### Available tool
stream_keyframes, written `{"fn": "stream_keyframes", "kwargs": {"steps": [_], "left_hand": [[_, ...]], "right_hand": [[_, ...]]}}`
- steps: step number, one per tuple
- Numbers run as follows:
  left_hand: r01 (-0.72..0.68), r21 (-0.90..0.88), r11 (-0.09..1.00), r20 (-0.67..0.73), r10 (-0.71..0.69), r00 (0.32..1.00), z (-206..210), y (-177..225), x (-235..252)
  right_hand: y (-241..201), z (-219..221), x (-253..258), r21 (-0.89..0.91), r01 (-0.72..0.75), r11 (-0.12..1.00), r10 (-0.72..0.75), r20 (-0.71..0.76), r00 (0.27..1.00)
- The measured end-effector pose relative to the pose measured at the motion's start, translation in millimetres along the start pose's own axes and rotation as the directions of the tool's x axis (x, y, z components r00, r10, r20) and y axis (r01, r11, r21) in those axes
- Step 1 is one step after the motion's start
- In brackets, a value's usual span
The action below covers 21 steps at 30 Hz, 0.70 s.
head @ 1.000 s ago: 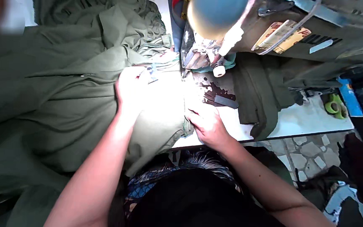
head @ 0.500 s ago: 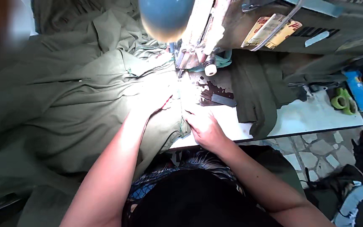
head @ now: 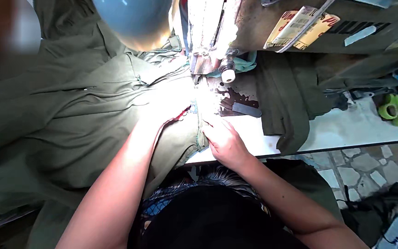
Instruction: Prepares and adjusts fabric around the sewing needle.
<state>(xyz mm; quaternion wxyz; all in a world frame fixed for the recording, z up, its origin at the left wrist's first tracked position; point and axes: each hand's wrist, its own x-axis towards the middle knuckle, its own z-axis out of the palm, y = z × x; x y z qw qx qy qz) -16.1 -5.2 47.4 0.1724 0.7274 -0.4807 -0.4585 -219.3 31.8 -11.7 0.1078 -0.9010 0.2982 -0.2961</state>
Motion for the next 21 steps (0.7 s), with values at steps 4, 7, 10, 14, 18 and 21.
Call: {"fn": "stream_keyframes", "kwargs": {"steps": [4, 7, 10, 14, 18, 21], "left_hand": [[0.017, 0.053, 0.998, -0.005, -0.017, 1.000, 3, 7, -2], [-0.002, 0.115, 0.993, -0.020, 0.004, 1.000, 4, 9, -4], [0.031, 0.127, 0.991, -0.025, -0.028, 0.999, 4, 13, -8], [-0.006, 0.187, 0.982, -0.067, 0.019, 0.998, 9, 11, -9], [-0.220, 0.523, 0.824, -0.217, 0.378, 0.900, 21, 2, -15], [-0.392, 0.635, 0.666, -0.221, 0.643, 0.733, 31, -11, -17]], "right_hand": [[0, 0, 0, -0.015, 0.012, 1.000, -0.012, -0.001, 1.000], [1, 0, 0, -0.022, 0.013, 1.000, -0.013, 0.004, 1.000], [1, 0, 0, -0.027, 0.012, 1.000, -0.011, 0.006, 1.000], [0, -2, 1, -0.022, 0.019, 1.000, -0.019, 0.022, 1.000], [-1, -9, 4, -0.048, 0.073, 0.996, -0.069, 0.079, 0.994], [-3, -15, 9, -0.083, 0.135, 0.987, -0.124, 0.131, 0.984]]}}
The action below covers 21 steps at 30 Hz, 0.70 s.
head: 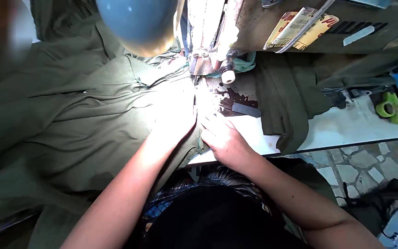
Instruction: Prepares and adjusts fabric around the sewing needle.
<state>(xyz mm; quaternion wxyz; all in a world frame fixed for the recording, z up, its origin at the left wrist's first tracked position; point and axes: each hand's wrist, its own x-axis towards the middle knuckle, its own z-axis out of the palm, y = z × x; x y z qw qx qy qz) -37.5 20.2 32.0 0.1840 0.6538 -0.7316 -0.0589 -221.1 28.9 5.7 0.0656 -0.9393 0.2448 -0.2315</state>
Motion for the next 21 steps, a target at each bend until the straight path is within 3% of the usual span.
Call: {"fn": "stream_keyframes", "kwargs": {"steps": [3, 5, 10, 21], "left_hand": [[-0.344, -0.038, 0.938, -0.061, 0.341, 0.938, 15, -14, -8], [-0.421, 0.020, 0.907, -0.020, 0.422, 0.906, 21, -22, -12], [-0.421, 0.095, 0.902, 0.066, 0.416, 0.907, 15, -28, -15], [-0.449, 0.100, 0.888, 0.113, 0.438, 0.892, 12, -29, -19]], "right_hand": [[0, -2, 2, -0.022, 0.040, 0.999, -0.039, 0.013, 0.999], [-1, -3, 3, -0.040, 0.045, 0.998, -0.045, 0.017, 0.999], [-3, -2, 3, -0.057, 0.030, 0.998, -0.028, 0.031, 0.999], [-3, -4, 2, -0.029, -0.004, 1.000, 0.005, 0.052, 0.999]]}}
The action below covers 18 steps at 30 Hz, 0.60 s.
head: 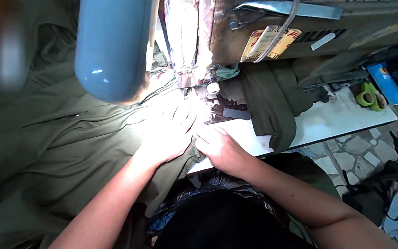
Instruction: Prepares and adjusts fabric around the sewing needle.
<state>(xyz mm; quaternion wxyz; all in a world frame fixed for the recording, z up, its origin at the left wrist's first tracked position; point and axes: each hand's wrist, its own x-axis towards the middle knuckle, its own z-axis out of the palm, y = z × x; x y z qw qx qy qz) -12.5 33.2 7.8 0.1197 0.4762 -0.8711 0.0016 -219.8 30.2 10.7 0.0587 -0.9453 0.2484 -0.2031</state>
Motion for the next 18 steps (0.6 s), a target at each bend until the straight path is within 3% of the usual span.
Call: {"fn": "stream_keyframes", "kwargs": {"steps": [4, 8, 18], "left_hand": [[0.055, -0.037, 0.998, 0.004, -0.055, 0.998, 7, -3, 0], [0.000, -0.143, 0.990, -0.200, -0.029, 0.979, 15, -6, -6], [-0.035, -0.136, 0.990, -0.219, 0.004, 0.976, 15, -13, -2]], "right_hand": [[1, 3, -1, 0.013, -0.007, 1.000, 0.008, -0.034, 0.999], [0, 3, -1, 0.005, -0.015, 1.000, 0.015, -0.036, 0.999], [7, 11, 4, 0.013, -0.027, 1.000, 0.028, -0.106, 0.994]]}}
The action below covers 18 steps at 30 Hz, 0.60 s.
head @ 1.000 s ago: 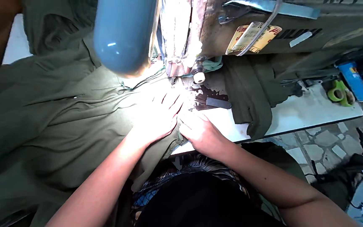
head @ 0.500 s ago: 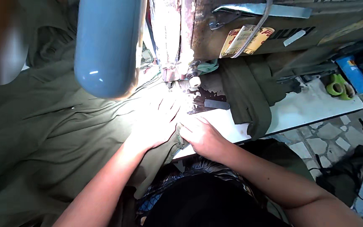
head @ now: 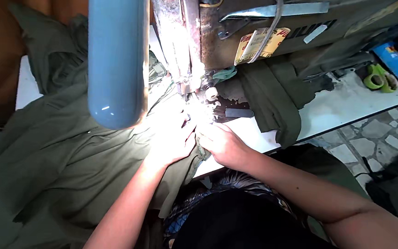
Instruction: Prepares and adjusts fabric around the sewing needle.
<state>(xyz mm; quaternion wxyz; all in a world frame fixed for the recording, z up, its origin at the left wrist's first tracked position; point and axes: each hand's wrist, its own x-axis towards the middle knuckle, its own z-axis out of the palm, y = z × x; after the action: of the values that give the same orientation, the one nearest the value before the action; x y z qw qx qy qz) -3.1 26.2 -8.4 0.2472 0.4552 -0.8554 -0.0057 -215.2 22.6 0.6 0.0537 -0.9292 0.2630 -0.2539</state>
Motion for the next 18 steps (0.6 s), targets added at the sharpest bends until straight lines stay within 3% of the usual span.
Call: {"fn": "stream_keyframes", "kwargs": {"steps": [10, 18], "left_hand": [[0.070, 0.059, 0.996, 0.048, -0.073, 0.996, -5, -9, 15], [0.123, 0.108, 0.987, 0.070, -0.131, 0.989, -6, -18, 30]], "right_hand": [[14, 5, 17, 0.027, -0.021, 0.999, 0.022, -0.028, 0.999], [22, 2, 35, 0.076, -0.178, 0.981, 0.172, 0.083, 0.982]]}}
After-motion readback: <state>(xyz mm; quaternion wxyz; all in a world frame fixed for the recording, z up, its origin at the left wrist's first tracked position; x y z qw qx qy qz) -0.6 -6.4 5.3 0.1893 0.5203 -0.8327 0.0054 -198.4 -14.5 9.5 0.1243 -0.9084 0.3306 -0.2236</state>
